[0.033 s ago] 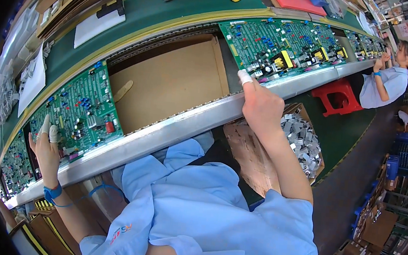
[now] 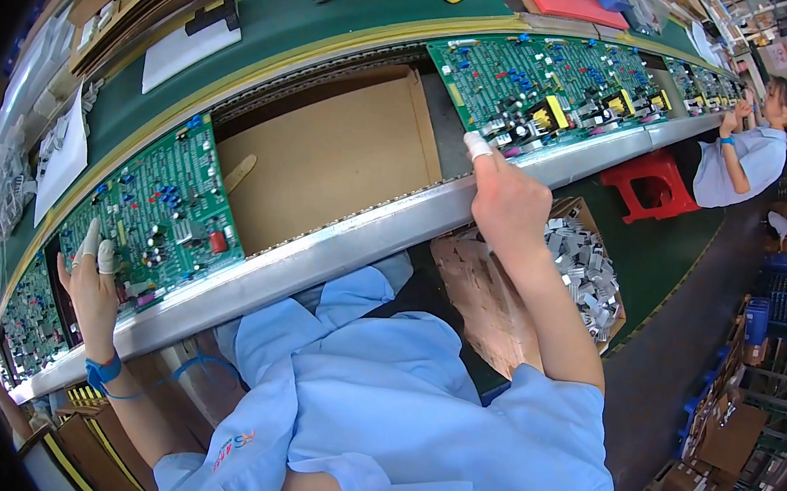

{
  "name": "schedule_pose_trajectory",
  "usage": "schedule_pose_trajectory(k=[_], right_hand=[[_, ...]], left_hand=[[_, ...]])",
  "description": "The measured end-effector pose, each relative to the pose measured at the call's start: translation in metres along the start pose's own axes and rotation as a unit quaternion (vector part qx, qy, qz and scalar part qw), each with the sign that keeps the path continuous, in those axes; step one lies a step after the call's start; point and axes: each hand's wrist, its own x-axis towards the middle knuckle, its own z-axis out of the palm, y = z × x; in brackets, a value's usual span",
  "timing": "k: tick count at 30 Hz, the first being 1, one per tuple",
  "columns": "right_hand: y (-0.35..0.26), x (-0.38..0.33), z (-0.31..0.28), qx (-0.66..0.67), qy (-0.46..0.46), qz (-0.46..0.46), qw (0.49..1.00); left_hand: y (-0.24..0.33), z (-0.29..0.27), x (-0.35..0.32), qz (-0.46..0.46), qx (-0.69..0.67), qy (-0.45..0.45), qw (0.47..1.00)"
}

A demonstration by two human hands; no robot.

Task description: The person installs electronic components, including transformers and capacitors, onto printed circuit boards by hand on an assembly line.

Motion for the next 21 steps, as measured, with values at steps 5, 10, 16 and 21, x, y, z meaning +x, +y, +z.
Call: schedule_pose_trajectory(k=[5, 10, 16, 21], right_hand=[[0.017, 0.006, -0.003, 0.048, 0.022, 0.039, 0.998], [0.014, 0.036, -0.020, 0.110, 0.040, 0.008, 0.993], [-0.038, 0.105, -0.034, 0.139, 0.075, -0.174, 0.972], [-0.074, 0.174, -0.028, 0.195, 0.082, -0.259, 0.942]], left_hand=[[0.041, -0.016, 0.002, 0.084, -0.031, 0.047, 0.995], [0.096, -0.017, 0.021, 0.123, -0.066, 0.049, 0.989], [0.126, -0.033, 0.023, 0.112, -0.121, 0.017, 0.986], [0.141, -0.040, 0.034, 0.157, -0.137, 0.057, 0.976]])
